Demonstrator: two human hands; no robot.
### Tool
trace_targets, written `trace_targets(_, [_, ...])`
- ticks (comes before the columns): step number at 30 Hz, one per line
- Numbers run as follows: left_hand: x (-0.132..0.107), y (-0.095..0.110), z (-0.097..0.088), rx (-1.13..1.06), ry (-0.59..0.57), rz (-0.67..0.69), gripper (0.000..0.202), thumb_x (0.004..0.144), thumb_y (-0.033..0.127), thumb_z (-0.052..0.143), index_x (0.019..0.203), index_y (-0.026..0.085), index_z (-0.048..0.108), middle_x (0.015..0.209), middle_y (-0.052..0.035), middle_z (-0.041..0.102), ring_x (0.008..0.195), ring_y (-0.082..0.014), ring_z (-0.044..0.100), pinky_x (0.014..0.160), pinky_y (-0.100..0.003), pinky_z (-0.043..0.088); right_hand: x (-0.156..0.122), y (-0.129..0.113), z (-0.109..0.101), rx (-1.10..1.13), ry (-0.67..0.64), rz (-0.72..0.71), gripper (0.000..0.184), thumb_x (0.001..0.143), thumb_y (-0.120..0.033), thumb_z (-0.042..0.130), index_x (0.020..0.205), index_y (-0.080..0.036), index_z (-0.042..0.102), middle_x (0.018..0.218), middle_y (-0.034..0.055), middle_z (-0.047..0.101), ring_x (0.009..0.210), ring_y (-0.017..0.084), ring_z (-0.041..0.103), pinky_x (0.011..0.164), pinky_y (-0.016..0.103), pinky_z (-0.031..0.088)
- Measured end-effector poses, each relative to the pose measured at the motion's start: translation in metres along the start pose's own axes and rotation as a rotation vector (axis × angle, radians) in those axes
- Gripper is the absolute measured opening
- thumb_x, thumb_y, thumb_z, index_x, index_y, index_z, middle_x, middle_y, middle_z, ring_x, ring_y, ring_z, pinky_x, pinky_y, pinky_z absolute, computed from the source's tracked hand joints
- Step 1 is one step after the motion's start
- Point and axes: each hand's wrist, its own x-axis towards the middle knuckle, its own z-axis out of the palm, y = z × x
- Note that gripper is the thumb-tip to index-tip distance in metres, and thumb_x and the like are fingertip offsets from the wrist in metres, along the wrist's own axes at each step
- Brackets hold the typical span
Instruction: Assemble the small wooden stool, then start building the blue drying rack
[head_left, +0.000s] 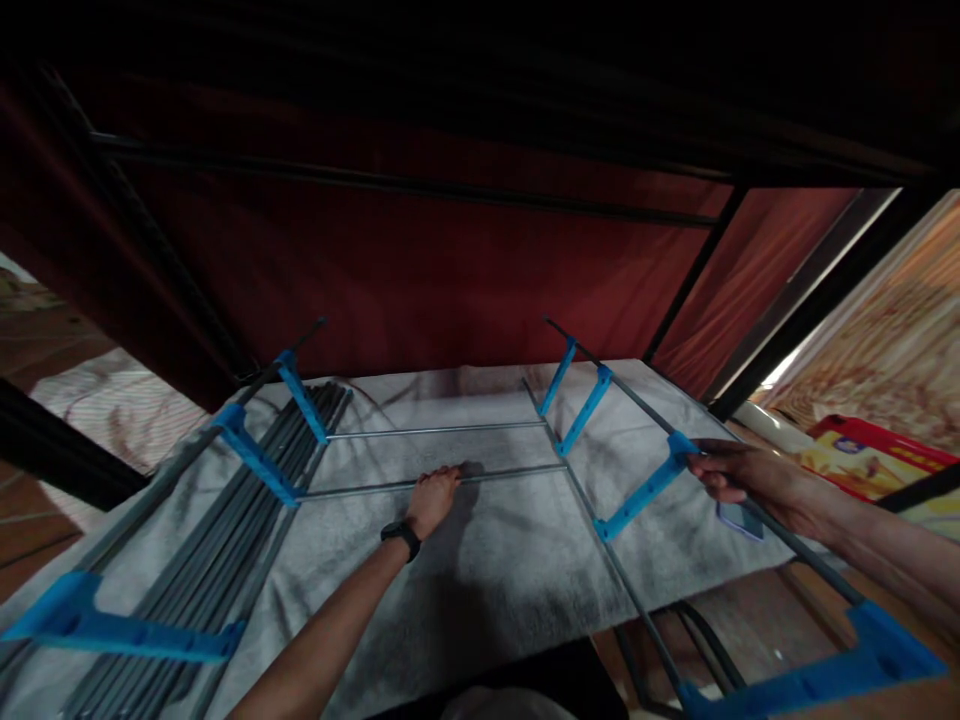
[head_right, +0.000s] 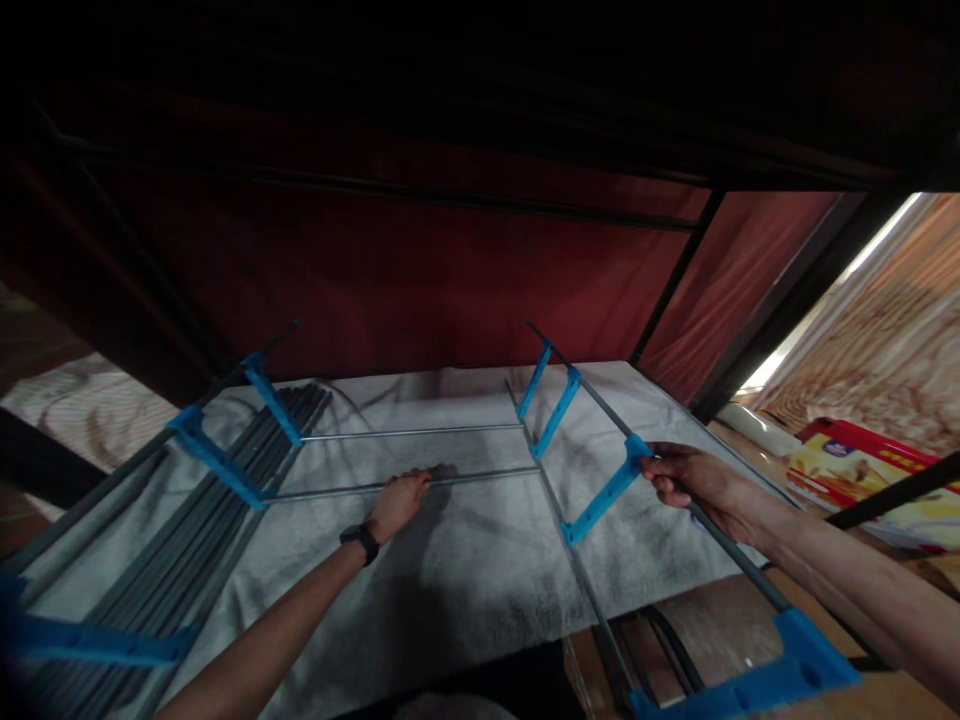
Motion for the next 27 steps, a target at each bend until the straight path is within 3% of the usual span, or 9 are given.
trace_targets(4, [-0.006, 0.0, 0.0, -0.035, -0.013, 0.022, 0.03, 0.099, 0.02, 0.039, 0.111, 0.021, 0.067, 0.116, -0.0074, 0.069, 0.105, -0.0214, 0.065, 0.093, -0.033, 0.045, -0.008, 0.011, 0.017, 0.019, 0.015, 0.07, 0.024, 0.062, -0.018, 0.078, 0.073, -0.019, 0.056, 0.067, -0.0006, 0.05, 0.049, 0.006, 0.038, 0.034, 0.014, 0.03])
trace_targets(10, [-0.011, -0.001, 0.008, -0.043, 0.006, 0.042, 0.031, 0.098, 0.019, 0.039, 0.113, 0.02, 0.067, 0.117, -0.0077, 0.069, 0.111, -0.0228, 0.062, 0.096, -0.035, 0.044, -0.009, 0.045, 0.025, -0.081, -0.072, 0.002, 0.023, 0.071, -0.029, 0.075, 0.082, -0.018, 0.058, 0.073, 0.0004, 0.056, 0.054, 0.006, 0.045, 0.041, 0.017, 0.036])
trace_targets(12, [-0.011, -0.002, 0.012, -0.039, 0.014, 0.053, 0.031, 0.097, 0.018, 0.04, 0.114, 0.019, 0.066, 0.119, -0.0082, 0.068, 0.112, -0.0231, 0.06, 0.098, -0.035, 0.043, -0.005, 0.049, 0.021, -0.219, -0.058, -0.027, 0.022, 0.074, -0.033, 0.069, 0.086, -0.018, 0.058, 0.076, 0.0014, 0.06, 0.054, 0.008, 0.048, 0.043, 0.019, 0.039])
trace_targets(16, [-0.011, -0.004, 0.017, -0.03, 0.018, 0.073, 0.032, 0.097, 0.019, 0.042, 0.12, 0.02, 0.064, 0.123, -0.0084, 0.065, 0.116, -0.0234, 0.057, 0.102, -0.037, 0.041, 0.007, 0.056, 0.009, -0.649, 0.138, -0.188, 0.018, 0.073, -0.032, 0.065, 0.085, -0.022, 0.058, 0.074, 0.001, 0.062, 0.059, 0.013, 0.055, 0.048, 0.023, 0.043])
trace_targets(19, [-0.011, -0.001, 0.02, -0.048, 0.046, 0.081, 0.037, 0.096, 0.018, 0.043, 0.13, 0.02, 0.058, 0.13, -0.009, 0.061, 0.119, -0.0242, 0.055, 0.107, -0.039, 0.038, 0.014, 0.065, 0.001, -0.746, 0.184, -0.27, 0.017, 0.074, -0.035, 0.066, 0.082, -0.022, 0.056, 0.075, 0.0016, 0.064, 0.066, 0.016, 0.061, 0.058, 0.026, 0.051])
trace_targets(23, [-0.008, 0.027, 0.026, -0.206, 0.093, 0.172, 0.042, 0.095, 0.013, 0.042, 0.135, 0.018, 0.054, 0.137, -0.0101, 0.054, 0.126, -0.0225, 0.05, 0.113, -0.038, 0.035, 0.017, 0.073, 0.001, -0.523, 0.103, -0.155, 0.028, 0.079, -0.045, 0.065, 0.089, -0.02, 0.055, 0.074, 0.0021, 0.066, 0.065, 0.018, 0.067, 0.064, 0.032, 0.058])
trace_targets(27, [-0.017, 0.089, 0.038, -0.522, 0.06, 0.281, 0.041, 0.095, 0.015, 0.044, 0.134, 0.02, 0.055, 0.134, -0.0093, 0.055, 0.127, -0.0209, 0.05, 0.114, -0.04, 0.039, 0.006, 0.076, 0.006, -0.382, 0.094, -0.147, 0.038, 0.073, -0.049, 0.072, 0.091, -0.02, 0.056, 0.075, 0.0017, 0.066, 0.072, 0.02, 0.069, 0.073, 0.036, 0.062])
